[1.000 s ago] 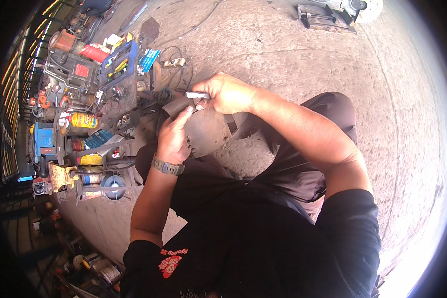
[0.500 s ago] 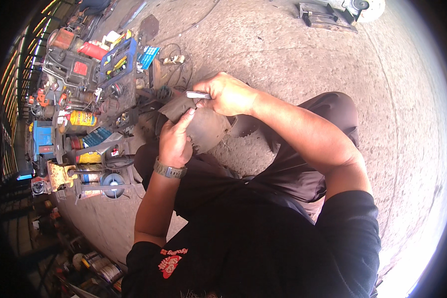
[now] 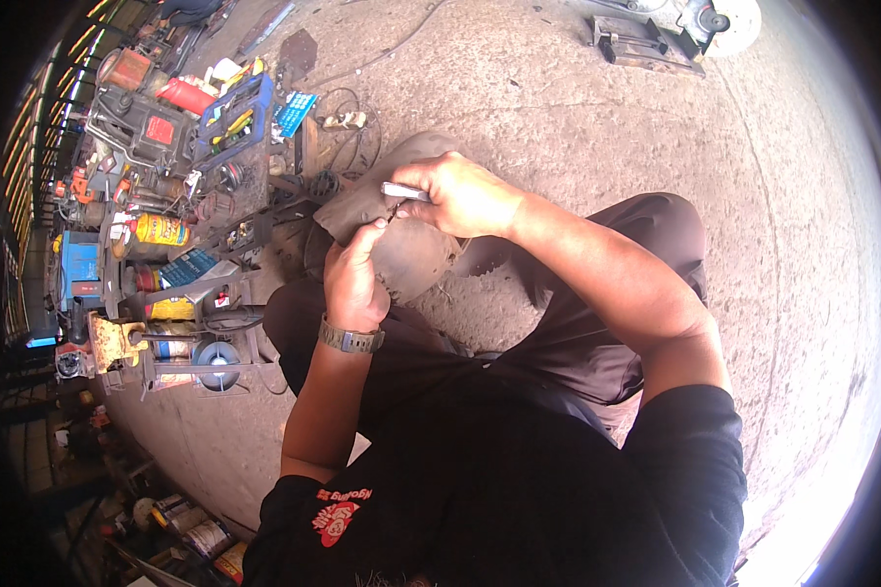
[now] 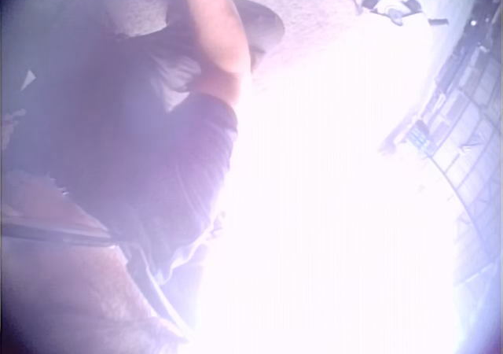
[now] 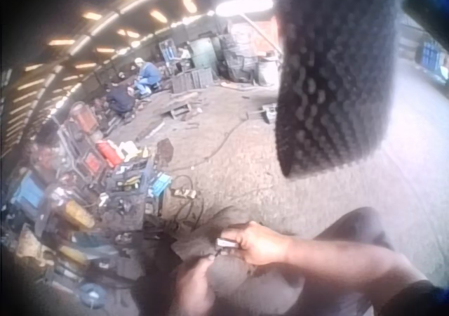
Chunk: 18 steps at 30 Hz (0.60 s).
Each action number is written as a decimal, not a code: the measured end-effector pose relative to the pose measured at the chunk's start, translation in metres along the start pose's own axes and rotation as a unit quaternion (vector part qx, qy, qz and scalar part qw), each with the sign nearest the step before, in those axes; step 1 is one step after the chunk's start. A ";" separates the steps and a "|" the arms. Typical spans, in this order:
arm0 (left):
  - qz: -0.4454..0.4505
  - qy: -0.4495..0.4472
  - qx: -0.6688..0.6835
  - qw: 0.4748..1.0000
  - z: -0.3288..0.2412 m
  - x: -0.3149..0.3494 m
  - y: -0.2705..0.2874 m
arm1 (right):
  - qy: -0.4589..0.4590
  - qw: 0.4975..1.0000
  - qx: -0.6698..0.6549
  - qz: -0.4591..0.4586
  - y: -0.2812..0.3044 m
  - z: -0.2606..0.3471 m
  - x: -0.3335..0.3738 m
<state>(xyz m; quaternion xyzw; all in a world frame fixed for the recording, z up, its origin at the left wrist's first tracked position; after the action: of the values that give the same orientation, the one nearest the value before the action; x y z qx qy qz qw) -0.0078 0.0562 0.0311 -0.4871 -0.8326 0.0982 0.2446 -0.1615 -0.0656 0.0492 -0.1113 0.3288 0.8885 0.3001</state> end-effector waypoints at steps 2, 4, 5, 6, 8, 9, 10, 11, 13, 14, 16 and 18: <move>0.000 0.001 -0.005 1.000 -0.001 0.000 0.002 | -0.010 1.000 -0.001 0.005 0.000 -0.001 0.000; -0.001 -0.004 -0.005 1.000 0.001 -0.001 0.003 | -0.029 0.999 -0.014 -0.002 -0.002 0.002 -0.001; -0.003 -0.008 -0.005 1.000 0.002 -0.001 0.003 | -0.038 0.999 -0.020 -0.006 -0.002 0.002 -0.001; -0.005 -0.012 -0.005 1.000 0.003 -0.002 0.004 | -0.029 0.999 -0.019 -0.007 -0.003 0.001 -0.001; -0.007 -0.010 -0.009 1.000 0.003 -0.002 0.005 | -0.012 1.000 -0.017 -0.009 -0.004 -0.001 -0.001; -0.006 -0.003 -0.013 1.000 0.003 -0.002 0.007 | -0.003 1.000 -0.017 -0.003 -0.003 -0.002 -0.001; -0.004 0.004 -0.018 1.000 0.002 -0.003 0.007 | 0.005 1.000 -0.016 0.003 -0.001 -0.003 -0.001; -0.001 -0.002 -0.017 1.000 0.002 -0.003 0.006 | 0.013 1.000 -0.015 0.008 0.000 -0.003 -0.002; 0.005 -0.014 -0.015 1.000 0.000 -0.002 0.004 | 0.012 0.999 -0.039 0.029 0.006 -0.002 -0.005; 0.009 -0.015 -0.015 1.000 0.000 -0.003 0.005 | 0.012 0.998 -0.051 0.039 0.008 0.000 -0.006; 0.020 -0.017 -0.015 1.000 0.002 -0.004 0.006 | -0.050 0.995 -0.057 0.068 0.013 0.001 -0.010; 0.020 -0.027 -0.029 0.999 0.004 -0.003 0.006 | -0.088 0.989 -0.077 0.094 0.018 0.000 -0.012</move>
<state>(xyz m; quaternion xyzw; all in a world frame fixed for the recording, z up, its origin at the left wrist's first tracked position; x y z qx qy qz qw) -0.0037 0.0571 0.0242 -0.5077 -0.8315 0.0926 0.2056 -0.1629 -0.0817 0.0633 -0.0236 0.2407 0.9418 0.2334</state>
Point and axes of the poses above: each hand's wrist, its own x-axis away from the middle knuckle, its own y-axis out of the back of the hand, z = x × y, the point moved 1 cm from there along -x, towards the middle knuckle, and after that the axes turned 4 degrees about y, right-handed, at the moved point
